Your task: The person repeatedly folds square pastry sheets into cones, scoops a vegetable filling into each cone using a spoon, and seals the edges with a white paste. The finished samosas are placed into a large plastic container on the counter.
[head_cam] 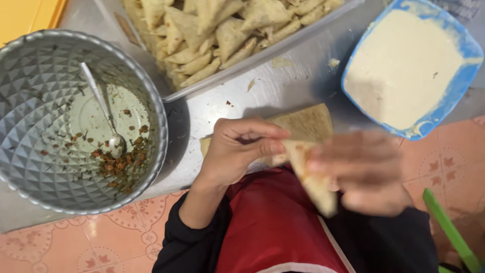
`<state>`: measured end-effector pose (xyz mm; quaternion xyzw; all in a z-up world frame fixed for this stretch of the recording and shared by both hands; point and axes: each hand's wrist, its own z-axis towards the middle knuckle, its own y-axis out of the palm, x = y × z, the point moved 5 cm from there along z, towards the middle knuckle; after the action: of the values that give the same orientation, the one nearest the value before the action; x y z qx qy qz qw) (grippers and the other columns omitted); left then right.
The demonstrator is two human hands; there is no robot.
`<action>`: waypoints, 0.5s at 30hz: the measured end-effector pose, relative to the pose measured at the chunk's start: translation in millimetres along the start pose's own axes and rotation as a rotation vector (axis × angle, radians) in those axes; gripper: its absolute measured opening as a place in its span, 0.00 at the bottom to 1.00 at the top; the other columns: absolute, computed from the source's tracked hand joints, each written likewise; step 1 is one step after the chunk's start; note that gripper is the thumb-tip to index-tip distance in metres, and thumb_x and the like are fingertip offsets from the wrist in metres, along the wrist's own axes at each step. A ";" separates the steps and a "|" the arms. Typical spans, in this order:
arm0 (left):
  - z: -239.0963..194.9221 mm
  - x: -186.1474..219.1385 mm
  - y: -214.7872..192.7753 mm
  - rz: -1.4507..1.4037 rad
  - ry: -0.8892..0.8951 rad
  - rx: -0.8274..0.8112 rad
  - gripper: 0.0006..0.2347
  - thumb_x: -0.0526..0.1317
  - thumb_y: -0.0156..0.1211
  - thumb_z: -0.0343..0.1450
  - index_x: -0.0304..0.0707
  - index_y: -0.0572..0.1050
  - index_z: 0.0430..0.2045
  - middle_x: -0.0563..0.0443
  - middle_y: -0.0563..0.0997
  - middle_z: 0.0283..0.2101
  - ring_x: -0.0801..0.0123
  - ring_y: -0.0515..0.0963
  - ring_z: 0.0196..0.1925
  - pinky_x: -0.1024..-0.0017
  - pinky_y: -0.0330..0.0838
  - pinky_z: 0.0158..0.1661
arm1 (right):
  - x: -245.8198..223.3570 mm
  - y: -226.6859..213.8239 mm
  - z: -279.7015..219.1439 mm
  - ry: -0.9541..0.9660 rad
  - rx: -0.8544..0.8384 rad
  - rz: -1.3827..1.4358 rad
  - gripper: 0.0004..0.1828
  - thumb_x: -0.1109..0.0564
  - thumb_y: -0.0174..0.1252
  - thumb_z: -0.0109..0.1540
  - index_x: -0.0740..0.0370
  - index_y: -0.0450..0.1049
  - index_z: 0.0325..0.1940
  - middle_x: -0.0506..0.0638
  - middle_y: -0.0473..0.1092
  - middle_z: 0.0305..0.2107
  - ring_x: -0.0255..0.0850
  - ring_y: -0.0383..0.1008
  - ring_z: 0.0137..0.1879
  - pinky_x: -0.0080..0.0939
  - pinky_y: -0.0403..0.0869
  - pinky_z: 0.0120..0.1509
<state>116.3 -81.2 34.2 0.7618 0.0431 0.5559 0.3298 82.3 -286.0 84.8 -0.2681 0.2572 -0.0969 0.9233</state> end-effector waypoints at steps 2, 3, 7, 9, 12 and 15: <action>-5.3 4.1 -3.1 -0.037 0.026 -0.043 0.08 0.26 0.69 0.70 0.29 0.83 0.41 0.45 0.86 0.40 0.70 0.85 0.39 0.76 0.82 0.40 | -0.6 10.8 -16.0 -0.104 0.109 0.069 0.28 0.64 0.59 0.65 0.60 0.56 0.66 0.53 0.78 0.35 0.48 0.82 0.40 0.47 0.81 0.45; -9.9 9.6 -4.3 0.040 0.075 -0.050 0.07 0.26 0.69 0.71 0.29 0.83 0.41 0.45 0.86 0.40 0.71 0.86 0.40 0.76 0.82 0.41 | 6.2 18.8 -25.8 0.056 0.156 0.057 0.29 0.65 0.59 0.65 0.63 0.54 0.67 0.53 0.77 0.37 0.49 0.79 0.42 0.49 0.80 0.48; -32.3 39.2 -2.8 0.315 0.264 -0.046 0.07 0.25 0.68 0.71 0.30 0.84 0.41 0.45 0.86 0.40 0.69 0.87 0.40 0.77 0.83 0.42 | 34.4 51.7 -63.0 0.686 0.308 0.854 0.32 0.59 0.60 0.67 0.56 0.55 0.73 0.57 0.79 0.46 0.41 0.82 0.47 0.38 0.79 0.50; -45.9 60.1 1.8 0.547 0.446 -0.004 0.09 0.27 0.70 0.71 0.35 0.83 0.44 0.48 0.86 0.40 0.71 0.88 0.39 0.79 0.82 0.41 | 29.5 62.0 -62.5 0.687 0.300 0.911 0.42 0.64 0.68 0.64 0.57 0.54 0.76 0.59 0.78 0.43 0.39 0.80 0.45 0.35 0.76 0.48; -64.4 90.8 6.4 0.786 0.491 0.079 0.15 0.28 0.69 0.71 0.35 0.78 0.53 0.46 0.84 0.46 0.69 0.87 0.43 0.77 0.82 0.43 | 22.4 68.0 -36.8 0.542 0.283 0.738 0.40 0.66 0.71 0.59 0.61 0.58 0.70 0.60 0.76 0.43 0.41 0.78 0.47 0.39 0.76 0.49; -83.1 120.6 10.0 1.060 0.608 0.044 0.23 0.28 0.62 0.64 0.22 0.70 0.56 0.37 0.81 0.47 0.54 0.82 0.45 0.65 0.79 0.46 | 6.0 76.7 -7.4 0.324 0.260 0.461 0.31 0.65 0.69 0.55 0.65 0.64 0.59 0.62 0.74 0.45 0.45 0.78 0.51 0.48 0.78 0.52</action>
<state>86.2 0.9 152.2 0.4933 -0.2383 0.8359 -0.0344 86.7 -227.0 35.1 -0.0634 0.4407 0.0417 0.8944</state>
